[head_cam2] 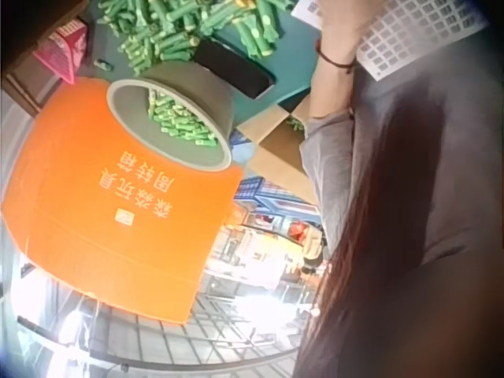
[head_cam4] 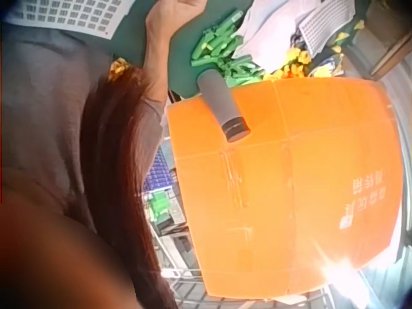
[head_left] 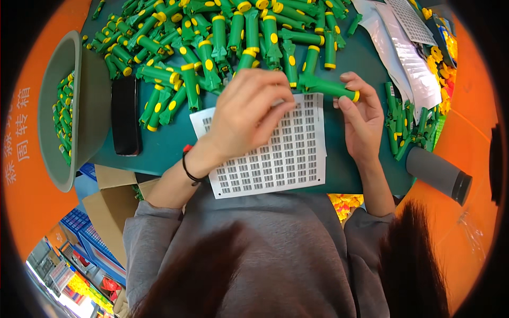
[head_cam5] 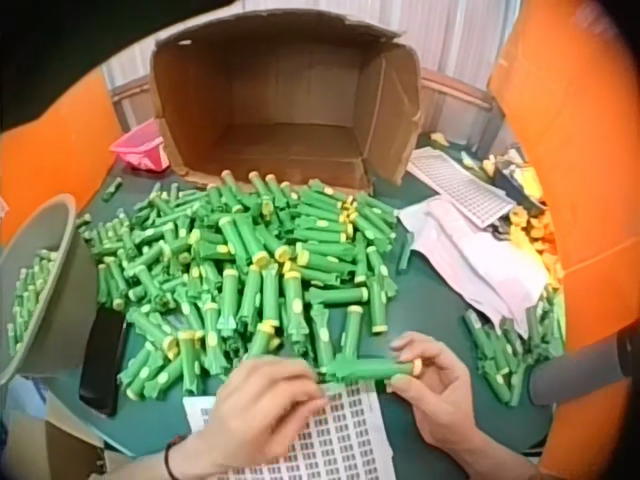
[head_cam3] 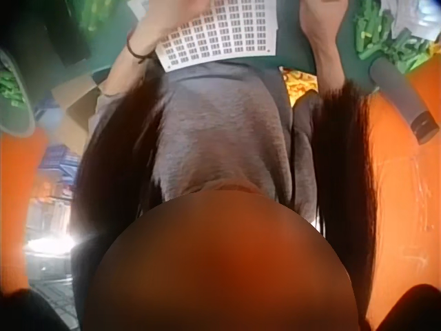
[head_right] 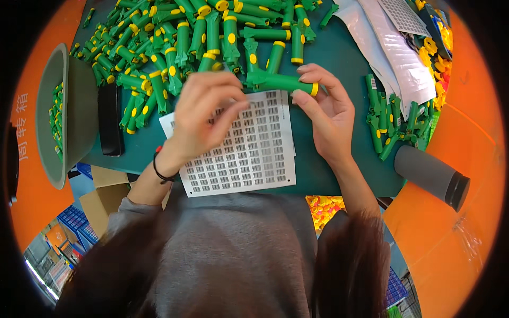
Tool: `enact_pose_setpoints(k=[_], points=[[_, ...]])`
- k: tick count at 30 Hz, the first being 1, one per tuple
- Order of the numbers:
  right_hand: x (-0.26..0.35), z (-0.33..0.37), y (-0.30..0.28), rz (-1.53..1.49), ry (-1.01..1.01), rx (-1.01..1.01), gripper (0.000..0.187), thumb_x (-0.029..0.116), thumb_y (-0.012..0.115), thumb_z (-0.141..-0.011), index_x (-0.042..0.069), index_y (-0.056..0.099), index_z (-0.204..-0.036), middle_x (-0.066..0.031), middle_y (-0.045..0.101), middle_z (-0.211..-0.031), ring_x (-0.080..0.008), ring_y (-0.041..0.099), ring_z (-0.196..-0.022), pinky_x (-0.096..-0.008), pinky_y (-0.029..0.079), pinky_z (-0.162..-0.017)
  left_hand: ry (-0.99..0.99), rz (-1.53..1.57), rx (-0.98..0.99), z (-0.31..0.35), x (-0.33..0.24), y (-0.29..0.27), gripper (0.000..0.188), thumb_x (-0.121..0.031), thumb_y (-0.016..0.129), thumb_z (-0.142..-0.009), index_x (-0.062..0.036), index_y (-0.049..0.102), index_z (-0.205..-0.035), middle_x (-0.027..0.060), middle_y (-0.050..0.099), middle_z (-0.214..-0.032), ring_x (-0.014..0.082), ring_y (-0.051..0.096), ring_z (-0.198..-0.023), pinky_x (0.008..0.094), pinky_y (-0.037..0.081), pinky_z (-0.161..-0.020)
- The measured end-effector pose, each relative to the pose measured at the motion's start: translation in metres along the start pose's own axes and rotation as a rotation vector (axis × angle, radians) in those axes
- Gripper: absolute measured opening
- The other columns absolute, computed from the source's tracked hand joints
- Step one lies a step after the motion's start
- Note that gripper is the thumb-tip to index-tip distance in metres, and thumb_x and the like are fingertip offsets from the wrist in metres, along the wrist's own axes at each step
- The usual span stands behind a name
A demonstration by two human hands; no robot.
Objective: Applying labels from a sticker sheet onto small green toy cylinders.
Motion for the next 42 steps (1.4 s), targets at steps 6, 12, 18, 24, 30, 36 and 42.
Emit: enact_pose_setpoints(k=[6, 12, 18, 24, 30, 36, 42], points=[[0.006, 0.009, 0.021, 0.136, -0.161, 0.166, 0.039, -0.013, 0.067, -0.086, 0.001, 0.059, -0.121, -0.0145, 0.055, -0.130, -0.0195, 0.057, -0.118, -0.0323, 0.048, -0.099, -0.340, 0.440, -0.046, -0.009, 0.014, -0.028, 0.013, -0.002, 0.076, -0.082, -0.0013, 0.068, -0.093, 0.0115, 0.068, -0.102, 0.0224, 0.064, -0.098, 0.0311, 0.051, -0.082], [0.008, 0.022, 0.041, 0.207, -0.213, 0.232, 0.036, -0.016, 0.068, -0.084, -0.008, 0.063, -0.118, -0.0150, 0.059, -0.124, -0.0212, 0.063, -0.112, -0.0343, 0.056, -0.096, -0.515, 0.548, 0.222, -0.001, -0.007, -0.007, 0.012, -0.005, 0.072, -0.089, 0.0013, 0.069, -0.098, 0.0092, 0.072, -0.101, 0.0148, 0.066, -0.094, 0.0297, 0.051, -0.089], [0.009, 0.025, 0.039, 0.245, -0.223, 0.200, 0.036, -0.015, 0.070, -0.083, -0.007, 0.064, -0.118, -0.0152, 0.060, -0.123, -0.0218, 0.065, -0.108, -0.0337, 0.058, -0.095, -0.495, 0.454, 0.260, 0.000, -0.008, -0.005, 0.014, -0.009, 0.072, -0.089, 0.0012, 0.071, -0.099, 0.0065, 0.073, -0.096, 0.0135, 0.067, -0.092, 0.0288, 0.051, -0.087], [0.013, 0.025, 0.040, 0.297, -0.276, 0.219, 0.037, -0.014, 0.072, -0.082, -0.007, 0.064, -0.117, -0.0155, 0.061, -0.122, -0.0212, 0.065, -0.108, -0.0335, 0.058, -0.095, -0.524, 0.399, 0.279, 0.000, -0.008, -0.004, 0.014, -0.010, 0.072, -0.089, 0.0011, 0.071, -0.098, 0.0057, 0.073, -0.093, 0.0129, 0.067, -0.090, 0.0282, 0.051, -0.086], [0.009, 0.027, 0.037, 0.298, -0.223, 0.200, 0.040, -0.014, 0.073, -0.080, -0.006, 0.064, -0.118, -0.0146, 0.059, -0.125, -0.0204, 0.062, -0.110, -0.0334, 0.053, -0.097, -0.535, 0.379, 0.291, 0.001, -0.007, 0.000, 0.014, -0.010, 0.072, -0.089, 0.0011, 0.071, -0.099, 0.0057, 0.073, -0.094, 0.0129, 0.067, -0.090, 0.0282, 0.052, -0.085], [0.012, 0.030, 0.039, 0.298, -0.272, 0.212, 0.036, -0.014, 0.072, -0.082, -0.007, 0.065, -0.117, -0.0162, 0.061, -0.122, -0.0218, 0.066, -0.108, -0.0330, 0.058, -0.094, -0.500, 0.410, 0.228, 0.004, -0.011, -0.001, 0.014, -0.010, 0.074, -0.088, 0.0005, 0.071, -0.097, 0.0050, 0.073, -0.092, 0.0127, 0.067, -0.090, 0.0284, 0.052, -0.085], [0.018, 0.031, 0.053, 0.431, -0.304, 0.426, 0.038, -0.008, 0.078, -0.078, -0.004, 0.066, -0.114, -0.0165, 0.061, -0.123, -0.0221, 0.064, -0.109, -0.0341, 0.053, -0.093, -0.669, 0.686, 0.387, 0.029, -0.004, 0.011, 0.021, -0.023, 0.076, -0.088, -0.0018, 0.072, -0.091, 0.0049, 0.071, -0.083, 0.0109, 0.066, -0.080, 0.0270, 0.050, -0.072]])
Point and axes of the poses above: each hand's wrist, its own z-axis away from the middle knuckle, its own y-axis out of the palm, x = y × z, the point moved 8 cm from there along -z, towards the middle knuckle
